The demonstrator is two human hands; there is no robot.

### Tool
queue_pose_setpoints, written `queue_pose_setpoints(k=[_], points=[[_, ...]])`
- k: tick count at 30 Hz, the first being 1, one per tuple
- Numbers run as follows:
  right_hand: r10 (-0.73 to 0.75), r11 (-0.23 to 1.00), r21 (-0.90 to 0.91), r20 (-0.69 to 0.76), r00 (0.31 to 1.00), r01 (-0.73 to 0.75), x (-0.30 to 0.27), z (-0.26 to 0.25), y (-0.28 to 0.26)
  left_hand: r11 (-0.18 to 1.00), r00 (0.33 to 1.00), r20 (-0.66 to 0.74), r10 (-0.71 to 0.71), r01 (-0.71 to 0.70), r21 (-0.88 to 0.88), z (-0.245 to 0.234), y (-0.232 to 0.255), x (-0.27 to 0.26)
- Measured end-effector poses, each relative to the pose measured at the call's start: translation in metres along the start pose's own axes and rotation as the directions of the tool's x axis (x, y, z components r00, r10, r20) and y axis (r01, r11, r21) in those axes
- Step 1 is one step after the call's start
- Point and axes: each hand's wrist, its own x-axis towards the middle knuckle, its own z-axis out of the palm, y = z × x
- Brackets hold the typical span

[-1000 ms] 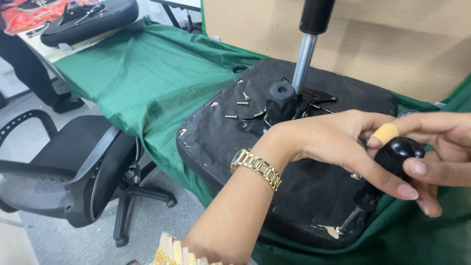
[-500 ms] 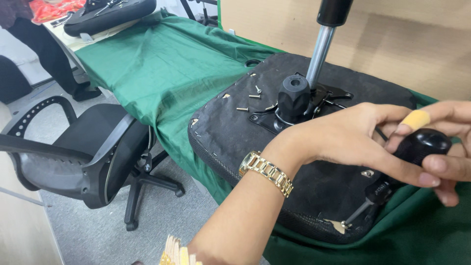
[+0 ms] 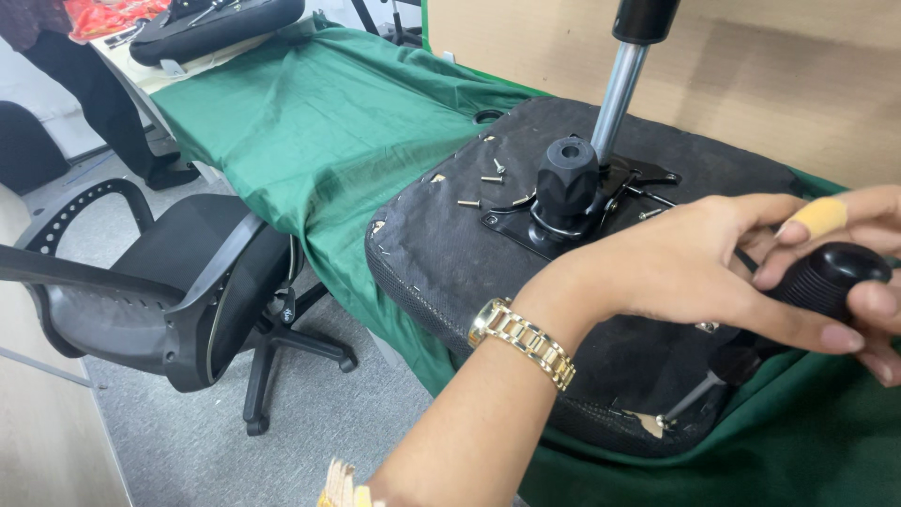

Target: The person uses a screwdriver to tighten screws into the underside of an office chair base. They pick up screws and turn the screwdriver repeatedly to secure the base plate to the chair.

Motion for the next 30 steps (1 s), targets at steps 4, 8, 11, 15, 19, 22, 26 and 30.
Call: queue_pose_setpoints(k=[4, 8, 11, 15, 19, 22, 26, 30], points=[[0.134, 0.990, 0.029, 0.064, 0.989, -0.136, 0.007, -0.021, -0.009, 0.996, 0.997, 0.038, 0.070, -0.067, -0.066, -0.006, -0.002, 0.002], [-0.230, 0.956, -0.163, 0.088, 0.969, 0.242, 0.004, -0.014, 0.013, 0.999, 1.000, 0.010, 0.021, -0.021, 0.027, -0.001, -0.002, 0.006], [-0.157, 0.892, -0.402, 0.150, 0.976, 0.205, 0.006, -0.027, 0.021, 0.999, 0.999, 0.040, 0.004, -0.006, 0.054, 0.002, -0.002, 0.011], [0.076, 0.921, -0.384, 0.021, 0.997, -0.062, 0.007, -0.031, 0.017, 1.000, 0.998, 0.062, 0.026, -0.027, 0.007, -0.005, 0.000, 0.012], [0.097, 0.991, -0.095, 0.032, 0.995, -0.094, 0.000, -0.026, -0.009, 0.990, 0.985, 0.115, 0.131, -0.125, -0.060, -0.011, 0.001, 0.009], [-0.121, 0.989, -0.090, -0.014, 0.993, 0.120, -0.007, -0.003, -0.015, 0.996, 0.997, 0.058, 0.060, -0.063, 0.064, -0.004, 0.000, 0.013], [0.027, 0.973, -0.230, 0.055, 0.998, -0.013, 0.006, -0.007, -0.025, 0.999, 0.997, 0.072, 0.023, -0.026, 0.041, 0.001, 0.000, 0.013], [0.082, 0.994, -0.087, 0.107, 0.991, -0.073, 0.008, -0.016, -0.030, 0.998, 0.993, 0.102, 0.058, -0.054, -0.041, -0.008, 0.006, 0.011]])
